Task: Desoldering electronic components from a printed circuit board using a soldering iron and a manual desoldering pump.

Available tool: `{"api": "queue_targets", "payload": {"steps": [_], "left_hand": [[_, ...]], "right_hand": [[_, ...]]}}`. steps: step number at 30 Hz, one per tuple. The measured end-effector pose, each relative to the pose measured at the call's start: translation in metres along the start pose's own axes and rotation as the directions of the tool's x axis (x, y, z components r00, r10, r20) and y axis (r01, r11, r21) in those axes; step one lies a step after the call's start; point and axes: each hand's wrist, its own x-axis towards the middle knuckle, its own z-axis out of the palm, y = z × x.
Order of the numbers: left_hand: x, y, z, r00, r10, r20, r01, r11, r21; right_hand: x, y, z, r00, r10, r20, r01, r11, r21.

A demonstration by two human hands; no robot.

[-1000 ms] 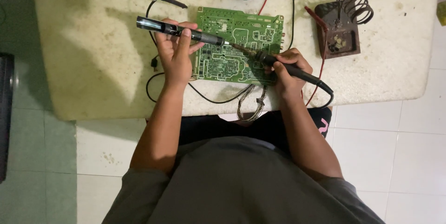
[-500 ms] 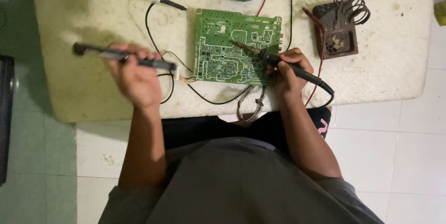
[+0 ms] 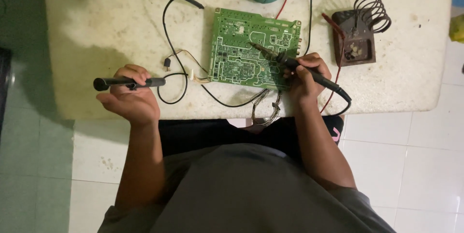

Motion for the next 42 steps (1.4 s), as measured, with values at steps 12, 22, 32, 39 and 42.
{"api": "queue_targets", "payload": {"steps": [12, 22, 32, 39, 42], "left_hand": [[0.008, -0.025, -0.008, 0.897, 0.389, 0.211, -0.441, 0.827, 0.349], [0.028, -0.062, -0.017, 0.803, 0.544, 0.242, -0.595, 0.753, 0.282], [0.038, -0.06, -0.008, 0.857, 0.508, 0.089, -0.511, 0.814, 0.276], [0.045, -0.059, -0.002, 0.835, 0.541, 0.101, -0.549, 0.808, 0.213], [0.051, -0.068, -0.008, 0.813, 0.575, 0.095, -0.582, 0.797, 0.159]], "right_hand": [[0.001, -0.012, 0.017, 0.999, -0.036, 0.0, 0.036, 0.998, -0.054], [0.001, -0.013, 0.02, 1.0, -0.02, 0.004, 0.02, 1.0, -0.024], [0.001, -0.01, 0.015, 1.0, -0.011, -0.023, 0.01, 0.998, -0.057], [0.001, -0.011, 0.015, 1.0, 0.016, -0.026, -0.017, 0.999, -0.037], [0.001, -0.011, 0.016, 1.0, 0.017, -0.019, -0.018, 0.999, -0.028]]}}
